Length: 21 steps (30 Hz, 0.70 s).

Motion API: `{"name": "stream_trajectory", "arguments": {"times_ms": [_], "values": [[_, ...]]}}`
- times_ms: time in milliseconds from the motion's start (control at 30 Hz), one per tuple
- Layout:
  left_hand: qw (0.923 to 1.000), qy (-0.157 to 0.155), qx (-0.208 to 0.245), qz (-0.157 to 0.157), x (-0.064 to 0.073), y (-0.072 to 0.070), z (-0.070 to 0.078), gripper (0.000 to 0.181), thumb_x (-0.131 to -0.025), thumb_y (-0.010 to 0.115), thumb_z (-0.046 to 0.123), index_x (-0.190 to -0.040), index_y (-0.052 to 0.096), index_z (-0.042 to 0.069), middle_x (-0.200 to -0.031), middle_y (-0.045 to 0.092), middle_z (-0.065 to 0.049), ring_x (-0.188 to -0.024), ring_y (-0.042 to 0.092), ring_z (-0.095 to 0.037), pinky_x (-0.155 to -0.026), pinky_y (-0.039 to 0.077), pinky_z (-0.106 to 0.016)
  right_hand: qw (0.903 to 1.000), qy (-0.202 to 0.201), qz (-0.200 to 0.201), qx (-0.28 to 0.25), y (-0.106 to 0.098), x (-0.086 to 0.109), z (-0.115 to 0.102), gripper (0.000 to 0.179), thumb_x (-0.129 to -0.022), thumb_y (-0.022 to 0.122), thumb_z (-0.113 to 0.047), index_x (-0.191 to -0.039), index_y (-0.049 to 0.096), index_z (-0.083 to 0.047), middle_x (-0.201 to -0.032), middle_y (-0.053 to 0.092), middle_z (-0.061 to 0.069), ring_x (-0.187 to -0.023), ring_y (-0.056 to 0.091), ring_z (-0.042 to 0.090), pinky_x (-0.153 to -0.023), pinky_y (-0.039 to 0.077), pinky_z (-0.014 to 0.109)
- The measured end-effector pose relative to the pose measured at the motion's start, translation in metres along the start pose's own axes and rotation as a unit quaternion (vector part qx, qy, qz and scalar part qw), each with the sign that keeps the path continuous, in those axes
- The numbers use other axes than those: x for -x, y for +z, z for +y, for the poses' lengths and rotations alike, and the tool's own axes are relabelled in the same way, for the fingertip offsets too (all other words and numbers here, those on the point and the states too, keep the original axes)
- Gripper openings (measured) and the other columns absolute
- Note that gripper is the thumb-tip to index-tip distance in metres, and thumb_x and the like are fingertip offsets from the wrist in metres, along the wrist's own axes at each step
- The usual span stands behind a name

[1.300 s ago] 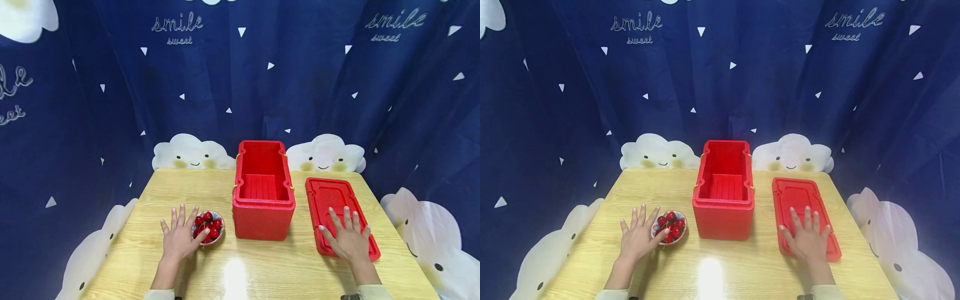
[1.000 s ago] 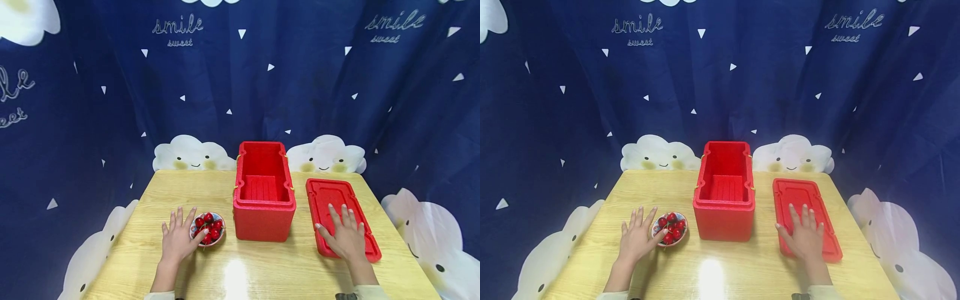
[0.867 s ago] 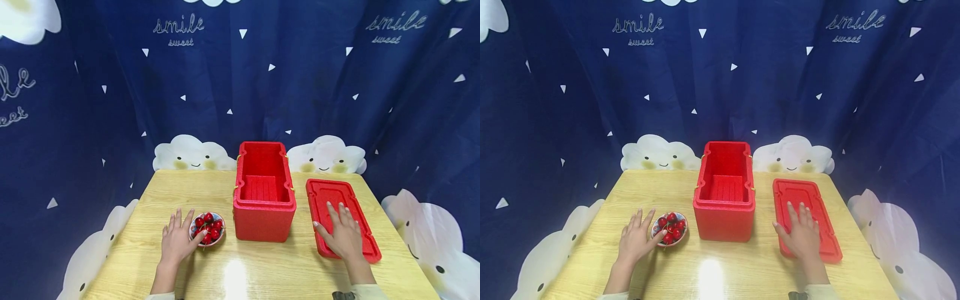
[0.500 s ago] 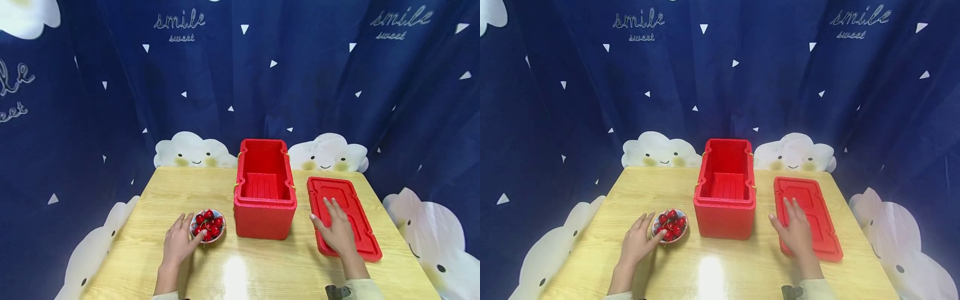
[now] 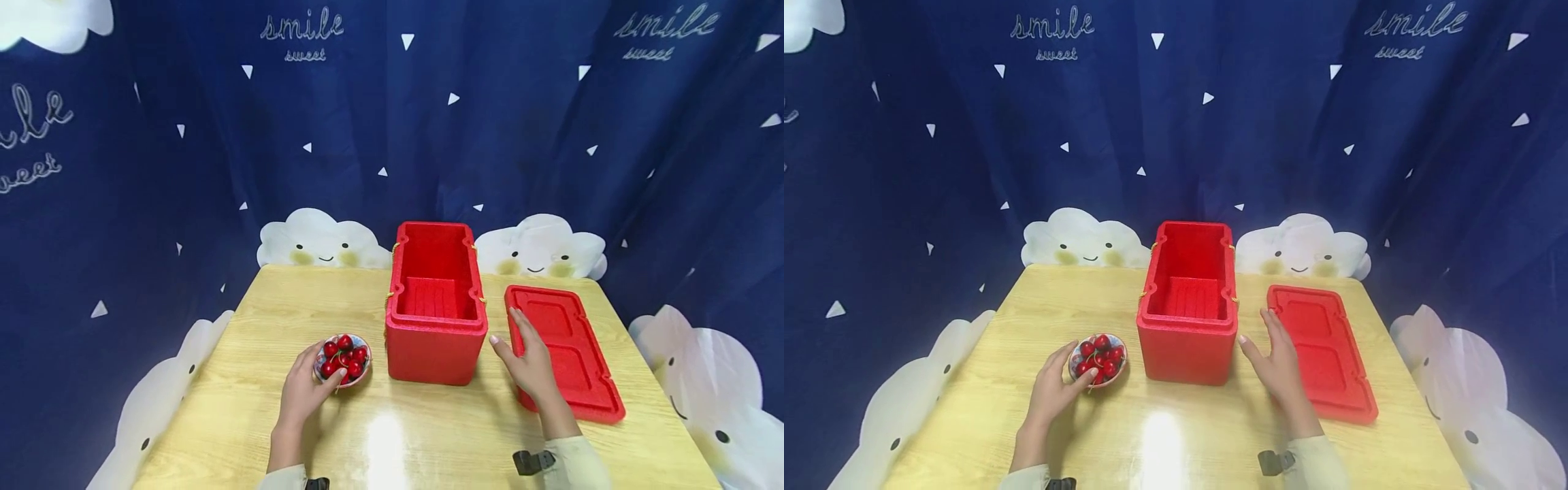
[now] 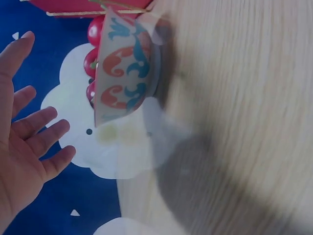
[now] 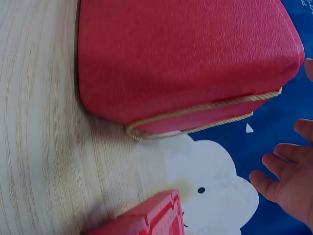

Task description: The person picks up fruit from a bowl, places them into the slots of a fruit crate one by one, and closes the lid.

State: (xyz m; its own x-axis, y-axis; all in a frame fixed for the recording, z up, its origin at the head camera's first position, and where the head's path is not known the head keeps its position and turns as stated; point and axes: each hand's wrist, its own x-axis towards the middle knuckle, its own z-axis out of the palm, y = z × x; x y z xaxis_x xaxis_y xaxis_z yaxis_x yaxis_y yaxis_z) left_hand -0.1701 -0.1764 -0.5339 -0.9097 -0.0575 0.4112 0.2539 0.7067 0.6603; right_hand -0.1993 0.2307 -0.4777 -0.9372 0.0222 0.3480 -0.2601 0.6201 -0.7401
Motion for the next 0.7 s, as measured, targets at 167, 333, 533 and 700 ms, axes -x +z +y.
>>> {"name": "stream_trajectory", "arguments": {"times_ms": [167, 333, 533, 700], "values": [[0.9995, 0.002, 0.027, 0.017, -0.005, 0.008, 0.001, 0.066, -0.070, 0.081, 0.028, -0.126, 0.056, 0.003, -0.123, 0.055, -0.016, -0.112, 0.051, -0.034, -0.091, 0.040, -0.053, 0.9988, -0.001, 0.002, -0.048, 0.005, -0.008, -0.008, 0.071, -0.086, 0.066, -0.029, -0.146, 0.031, -0.013, -0.146, 0.031, 0.015, -0.127, 0.033, 0.038, -0.097, 0.032, 0.055], [0.9986, 0.006, 0.042, 0.030, -0.005, 0.016, -0.002, 0.064, -0.066, 0.084, 0.024, -0.121, 0.059, 0.000, -0.120, 0.056, -0.019, -0.111, 0.052, -0.037, -0.090, 0.040, -0.054, 0.9941, -0.008, 0.003, -0.108, 0.011, -0.015, -0.013, 0.074, -0.086, 0.067, -0.025, -0.147, 0.028, -0.014, -0.145, 0.032, 0.014, -0.129, 0.032, 0.035, -0.098, 0.032, 0.052], [0.9960, -0.004, 0.085, 0.028, -0.003, 0.024, -0.005, 0.061, -0.065, 0.086, 0.021, -0.118, 0.062, 0.001, -0.123, 0.054, -0.020, -0.114, 0.048, -0.038, -0.090, 0.041, -0.054, 0.9895, 0.011, -0.012, -0.144, 0.016, -0.020, -0.021, 0.075, -0.085, 0.068, -0.020, -0.147, 0.026, -0.014, -0.146, 0.031, 0.013, -0.131, 0.030, 0.030, -0.100, 0.031, 0.049], [0.9931, -0.022, 0.112, 0.025, -0.004, 0.031, -0.005, 0.058, -0.066, 0.085, 0.019, -0.116, 0.063, 0.002, -0.124, 0.052, -0.020, -0.114, 0.047, -0.040, -0.088, 0.042, -0.055, 0.9843, 0.011, -0.019, -0.175, 0.014, -0.021, -0.042, 0.073, -0.085, 0.066, -0.012, -0.146, 0.026, -0.003, -0.145, 0.029, 0.020, -0.131, 0.028, 0.036, -0.100, 0.030, 0.050]]}}
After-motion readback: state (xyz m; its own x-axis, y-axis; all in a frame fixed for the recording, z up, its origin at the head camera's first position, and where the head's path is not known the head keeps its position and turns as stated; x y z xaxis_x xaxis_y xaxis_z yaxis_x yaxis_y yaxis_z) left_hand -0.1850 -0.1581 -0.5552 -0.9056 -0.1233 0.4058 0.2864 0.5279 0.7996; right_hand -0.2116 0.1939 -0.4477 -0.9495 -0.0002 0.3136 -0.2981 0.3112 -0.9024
